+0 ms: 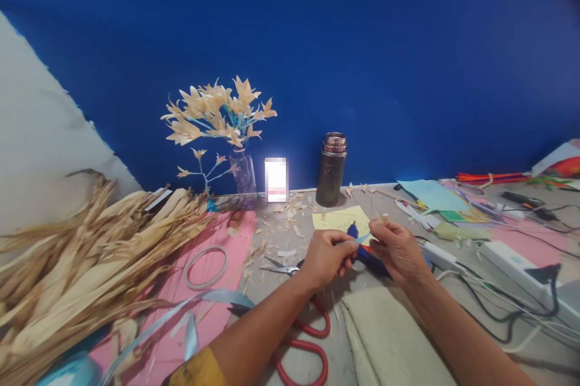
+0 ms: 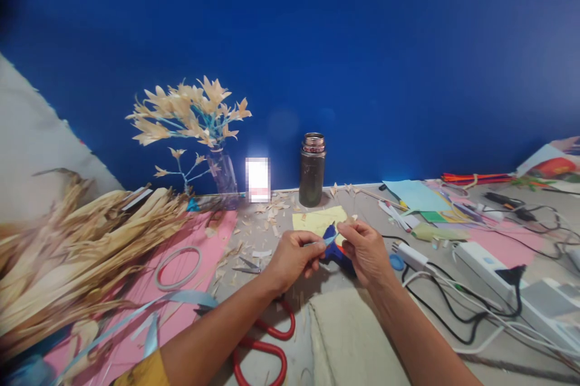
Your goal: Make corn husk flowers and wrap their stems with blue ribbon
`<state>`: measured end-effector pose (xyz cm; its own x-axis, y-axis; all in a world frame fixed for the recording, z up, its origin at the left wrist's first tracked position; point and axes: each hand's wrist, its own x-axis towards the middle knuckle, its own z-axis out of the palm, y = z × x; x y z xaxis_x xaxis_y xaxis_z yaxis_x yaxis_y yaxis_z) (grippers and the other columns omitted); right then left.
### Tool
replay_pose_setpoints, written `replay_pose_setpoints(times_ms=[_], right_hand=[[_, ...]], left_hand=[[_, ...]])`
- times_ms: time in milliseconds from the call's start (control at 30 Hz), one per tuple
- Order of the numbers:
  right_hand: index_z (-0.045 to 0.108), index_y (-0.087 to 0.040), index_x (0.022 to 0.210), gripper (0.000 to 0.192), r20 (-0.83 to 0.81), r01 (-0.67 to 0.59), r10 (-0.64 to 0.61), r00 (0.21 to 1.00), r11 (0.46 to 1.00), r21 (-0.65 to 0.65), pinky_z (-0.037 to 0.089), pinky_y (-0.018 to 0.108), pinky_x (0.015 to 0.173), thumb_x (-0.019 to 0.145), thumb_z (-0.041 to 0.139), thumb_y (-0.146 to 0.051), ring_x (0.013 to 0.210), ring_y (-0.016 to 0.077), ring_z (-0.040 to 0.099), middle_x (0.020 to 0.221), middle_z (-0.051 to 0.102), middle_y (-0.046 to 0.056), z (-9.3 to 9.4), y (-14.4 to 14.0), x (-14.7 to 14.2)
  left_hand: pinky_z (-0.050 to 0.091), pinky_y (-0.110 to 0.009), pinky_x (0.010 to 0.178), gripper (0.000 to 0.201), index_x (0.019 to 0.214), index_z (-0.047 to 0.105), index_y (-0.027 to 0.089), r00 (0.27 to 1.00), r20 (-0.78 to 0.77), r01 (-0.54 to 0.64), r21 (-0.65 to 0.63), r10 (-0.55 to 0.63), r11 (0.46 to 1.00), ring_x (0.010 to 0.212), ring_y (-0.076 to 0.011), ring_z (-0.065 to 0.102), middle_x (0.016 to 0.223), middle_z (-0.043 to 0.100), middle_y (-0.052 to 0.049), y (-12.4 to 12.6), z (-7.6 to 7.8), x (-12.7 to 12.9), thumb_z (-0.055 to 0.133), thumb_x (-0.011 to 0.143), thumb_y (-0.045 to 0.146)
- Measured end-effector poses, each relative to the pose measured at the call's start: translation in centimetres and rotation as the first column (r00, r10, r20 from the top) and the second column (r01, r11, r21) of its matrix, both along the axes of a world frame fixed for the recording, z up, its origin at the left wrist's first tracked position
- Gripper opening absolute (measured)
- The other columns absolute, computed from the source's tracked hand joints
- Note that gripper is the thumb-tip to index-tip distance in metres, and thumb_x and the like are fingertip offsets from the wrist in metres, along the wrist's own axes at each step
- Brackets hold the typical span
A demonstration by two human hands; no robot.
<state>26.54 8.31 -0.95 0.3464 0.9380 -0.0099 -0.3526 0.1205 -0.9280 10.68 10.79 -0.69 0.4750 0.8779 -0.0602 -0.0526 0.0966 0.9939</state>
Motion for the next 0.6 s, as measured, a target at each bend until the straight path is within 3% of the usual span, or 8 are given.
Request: replay_pose_setpoints(times_ms=[100,167,267,367,467,600], right_hand=[[0.056,-0.018,0.058,0.042,0.005,0.051,-0.051,0.999,0.998,-0.022,0.023,0.020,0.040,0.057,0.092,-0.041,0.046,0.0049,0.028,0.055,0.040,-0.009,-0.4,0.1,-0.2],[0.061,-0.018,0.062,0.039,0.012,0.052,-0.052,0.999,0.998,-0.040,0.026,0.020,0.041,0.060,0.090,-0.044,0.047,0.0061,0.031,0.056,0.041,-0.008,-0.3,0.0,-0.2],[0.075,-0.019,0.087,0.039,-0.024,-0.097,0.096,0.995,0.995,-0.035,0.037,0.021,0.045,0.068,0.084,-0.051,0.056,0.0097,0.044,0.067,0.051,-0.004,0.3,-0.5,0.0],[0.077,-0.020,0.107,0.048,-0.087,-0.286,0.284,0.955,0.958,-0.009,0.043,0.021,0.052,0.069,0.084,-0.049,0.063,0.0111,0.050,0.074,0.055,-0.001,0.7,-0.8,0.3],[0.079,-0.018,0.092,0.043,-0.062,-0.248,0.246,0.967,0.969,-0.024,0.043,0.022,0.054,0.062,0.090,-0.046,0.061,0.0104,0.049,0.071,0.058,-0.001,0.5,-0.8,0.4],[0.071,-0.017,0.067,0.041,0.025,-0.087,0.087,0.996,0.996,-0.003,0.040,0.024,0.049,0.052,0.094,-0.049,0.054,0.0083,0.043,0.069,0.059,0.000,0.3,-0.4,0.1]], left_hand=[[0.033,-0.022,0.044,0.018,0.064,0.069,0.016,0.991,-0.094,-0.080,0.182,0.098,0.980,0.043,-0.0095,0.047,0.050,0.056,0.001,-0.4,0.2,0.2,0.065,0.078,0.027],[0.032,-0.021,0.045,0.018,0.061,0.066,0.016,0.989,-0.091,-0.099,0.173,0.116,0.980,0.044,-0.0089,0.045,0.050,0.056,0.001,-0.4,0.3,0.1,0.065,0.077,0.025],[0.023,-0.019,0.040,0.019,0.065,0.066,0.015,0.998,0.029,-0.054,-0.111,0.058,0.992,0.042,-0.0059,0.038,0.053,0.053,0.002,-0.1,0.3,-0.3,0.073,0.071,0.031],[0.015,-0.016,0.037,0.031,0.071,0.067,0.011,0.977,0.211,0.111,-0.341,-0.039,0.933,0.042,-0.0027,0.035,0.058,0.053,0.003,0.2,0.4,-0.9,0.084,0.059,0.035],[0.013,-0.015,0.036,0.035,0.071,0.068,0.009,0.954,0.279,0.220,-0.389,-0.113,0.895,0.042,-0.0011,0.034,0.058,0.053,0.003,0.2,0.5,-1.1,0.088,0.055,0.033],[0.024,-0.016,0.034,0.034,0.072,0.067,0.010,0.976,0.214,0.110,-0.285,-0.049,0.952,0.041,-0.0035,0.043,0.059,0.059,0.000,0.1,0.1,-0.6,0.085,0.062,0.037]])
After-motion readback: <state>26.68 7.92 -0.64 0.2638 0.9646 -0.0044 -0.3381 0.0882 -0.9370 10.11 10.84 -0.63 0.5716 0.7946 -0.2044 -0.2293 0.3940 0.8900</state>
